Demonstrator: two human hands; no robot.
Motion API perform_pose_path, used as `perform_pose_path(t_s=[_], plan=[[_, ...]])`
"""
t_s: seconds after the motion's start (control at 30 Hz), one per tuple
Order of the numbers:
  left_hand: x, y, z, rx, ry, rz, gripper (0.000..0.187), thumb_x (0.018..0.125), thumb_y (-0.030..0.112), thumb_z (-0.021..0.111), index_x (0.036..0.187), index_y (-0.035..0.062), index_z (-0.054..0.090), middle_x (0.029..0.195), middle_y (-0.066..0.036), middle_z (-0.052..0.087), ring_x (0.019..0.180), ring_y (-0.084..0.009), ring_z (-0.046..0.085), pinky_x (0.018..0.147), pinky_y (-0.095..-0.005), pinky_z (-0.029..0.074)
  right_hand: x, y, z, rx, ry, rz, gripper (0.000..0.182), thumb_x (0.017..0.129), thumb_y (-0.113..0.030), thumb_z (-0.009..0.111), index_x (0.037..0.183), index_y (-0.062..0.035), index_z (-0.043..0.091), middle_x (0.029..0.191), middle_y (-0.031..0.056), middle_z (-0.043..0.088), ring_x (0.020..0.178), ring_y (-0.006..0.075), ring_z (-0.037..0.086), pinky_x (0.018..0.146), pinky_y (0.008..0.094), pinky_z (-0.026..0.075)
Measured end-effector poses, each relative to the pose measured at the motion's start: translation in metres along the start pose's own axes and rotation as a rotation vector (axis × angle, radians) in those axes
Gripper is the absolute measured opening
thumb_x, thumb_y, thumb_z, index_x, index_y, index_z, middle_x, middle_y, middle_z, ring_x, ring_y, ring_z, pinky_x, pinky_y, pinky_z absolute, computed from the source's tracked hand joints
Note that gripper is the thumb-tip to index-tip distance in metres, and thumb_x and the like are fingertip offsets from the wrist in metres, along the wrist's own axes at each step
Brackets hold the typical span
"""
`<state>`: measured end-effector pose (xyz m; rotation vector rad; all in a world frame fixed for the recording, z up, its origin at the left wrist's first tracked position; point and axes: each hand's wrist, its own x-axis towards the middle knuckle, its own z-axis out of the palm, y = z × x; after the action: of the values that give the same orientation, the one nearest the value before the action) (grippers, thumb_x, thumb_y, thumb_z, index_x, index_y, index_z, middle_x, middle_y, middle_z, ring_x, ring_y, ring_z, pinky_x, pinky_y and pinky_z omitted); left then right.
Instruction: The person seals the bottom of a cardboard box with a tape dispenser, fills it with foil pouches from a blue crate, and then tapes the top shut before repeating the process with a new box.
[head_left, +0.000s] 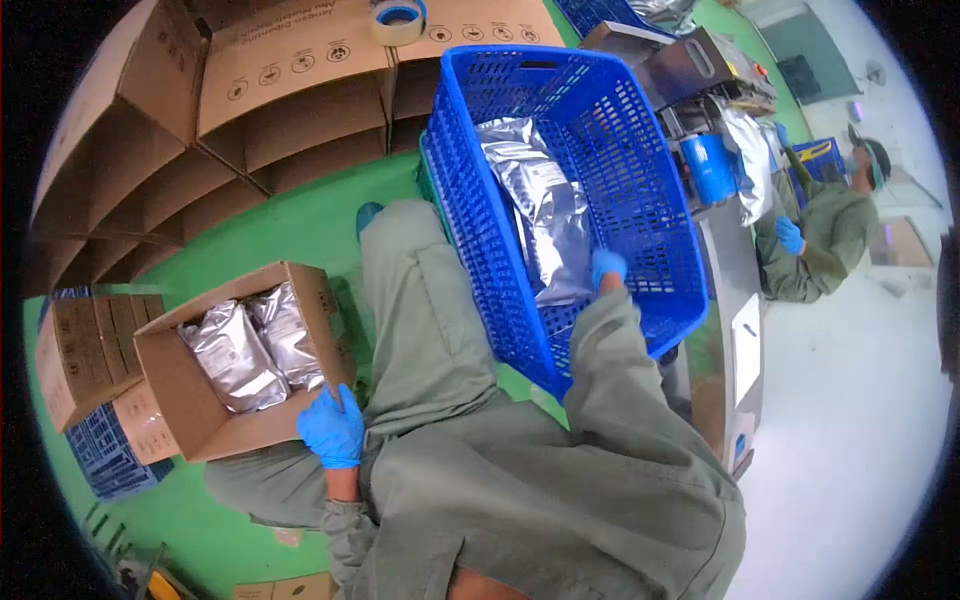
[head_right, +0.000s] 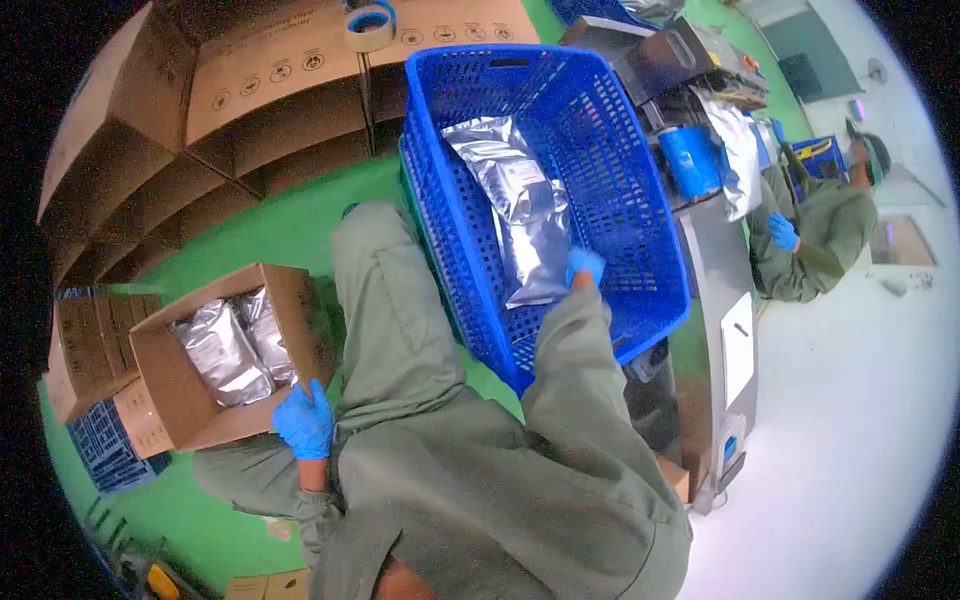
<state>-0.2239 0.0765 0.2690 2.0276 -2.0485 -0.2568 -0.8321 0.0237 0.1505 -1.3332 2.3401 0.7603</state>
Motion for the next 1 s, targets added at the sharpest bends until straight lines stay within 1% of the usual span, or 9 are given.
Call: perform_pose_path(t_s=[0.07,0.13,0.2,0.4,0.57,0.7,0.73,0.8,1.0], plan=[[0.002,0.002,-0.002,-0.003,0.047,0.021,0.020,0.088,0.026,0.064,0.074,0.0111,0.066,0.060,-0.014,0.061,0.052,-0.0331,0.060,0.050,-0.0455,0.043,-0.008,-0.001,0.073,1.390,-0.348,0.469,0.036,0.093,-0.039,0.054,0.102,-0.0085,0.069,0.103,0.0153,0.070,0.094,0.0375,0.063,0.086,0.0528,0.049],[0.001,0.006,-0.004,0.009,0.004,-0.013,0.019,0.088,0.026,0.064,0.075,0.0113,0.066,0.061,-0.014,0.061,0.053,-0.0333,0.060,0.051,-0.0460,0.043,-0.064,-0.036,0.054,1.900,-0.608,0.665,0.044,0.095,-0.052,0.054,0.108,-0.0126,0.067,0.105,0.0117,0.068,0.096,0.0337,0.060,0.091,0.0558,0.045],[0.002,0.006,-0.013,-0.019,-0.038,-0.020,0.017,0.088,0.025,0.062,0.080,0.0110,0.067,0.062,-0.014,0.061,0.054,-0.0336,0.059,0.054,-0.0474,0.042,-0.036,-0.054,0.082,2.218,-0.529,0.577,0.043,0.094,-0.051,0.055,0.096,-0.0091,0.065,0.095,0.0116,0.068,0.090,0.0336,0.060,0.085,0.0589,0.045],[0.002,0.007,-0.013,-0.126,0.008,-0.086,0.020,0.083,0.028,0.063,0.081,0.0082,0.065,0.058,-0.014,0.060,0.051,-0.0342,0.061,0.050,-0.0488,0.046,0.004,-0.036,0.065,2.034,-0.329,0.319,0.049,0.080,-0.046,0.071,0.094,0.0015,0.067,0.092,0.0144,0.070,0.080,0.0288,0.064,0.076,0.0507,0.050],[-0.005,0.000,-0.001,-0.132,0.086,-0.037,0.021,0.085,0.027,0.062,0.077,0.0072,0.061,0.058,-0.013,0.060,0.051,-0.0330,0.061,0.051,-0.0466,0.047,0.000,-0.012,-0.069,1.197,0.713,0.562,0.059,0.069,-0.042,0.085,0.092,0.0104,0.069,0.089,0.0168,0.072,0.071,0.0249,0.067,0.069,0.0439,0.055],[-0.006,0.000,0.001,-0.146,0.126,-0.009,0.021,0.085,0.027,0.062,0.074,0.0090,0.059,0.059,-0.013,0.060,0.052,-0.0317,0.061,0.051,-0.0455,0.046,-0.158,-0.057,-0.232,0.794,1.005,-0.296,0.073,0.075,-0.038,0.083,0.122,0.0126,0.058,0.101,0.0227,0.070,0.088,0.0321,0.065,0.083,0.0411,0.051],[-0.006,-0.001,0.007,-0.158,0.127,-0.022,0.023,0.086,0.027,0.062,0.072,0.0088,0.058,0.058,-0.013,0.059,0.051,-0.0323,0.060,0.051,-0.0466,0.044,-0.182,-0.058,-0.259,0.427,0.922,-0.015,0.077,0.075,-0.038,0.084,0.126,0.0120,0.055,0.108,0.0234,0.069,0.093,0.0316,0.064,0.084,0.0412,0.051],[-0.005,-0.001,0.011,-0.171,0.145,-0.002,0.023,0.086,0.029,0.062,0.075,0.0085,0.059,0.058,-0.012,0.059,0.051,-0.0322,0.060,0.052,-0.0470,0.044,-0.245,-0.079,-0.298,0.444,1.221,-0.333,0.059,0.084,-0.037,0.078,0.113,0.0115,0.061,0.105,0.0218,0.068,0.091,0.0276,0.063,0.085,0.0380,0.050],[-0.015,-0.002,-0.010,-0.143,0.075,0.043,0.032,0.086,0.034,0.064,0.098,0.0039,0.063,0.077,-0.016,0.063,0.070,-0.0309,0.063,0.063,-0.0456,0.046,-0.390,-0.230,-0.381,0.794,0.830,-0.970,0.038,0.077,-0.011,0.078,0.109,0.0086,0.068,0.111,0.0153,0.068,0.098,0.0208,0.064,0.088,0.0328,0.050]])
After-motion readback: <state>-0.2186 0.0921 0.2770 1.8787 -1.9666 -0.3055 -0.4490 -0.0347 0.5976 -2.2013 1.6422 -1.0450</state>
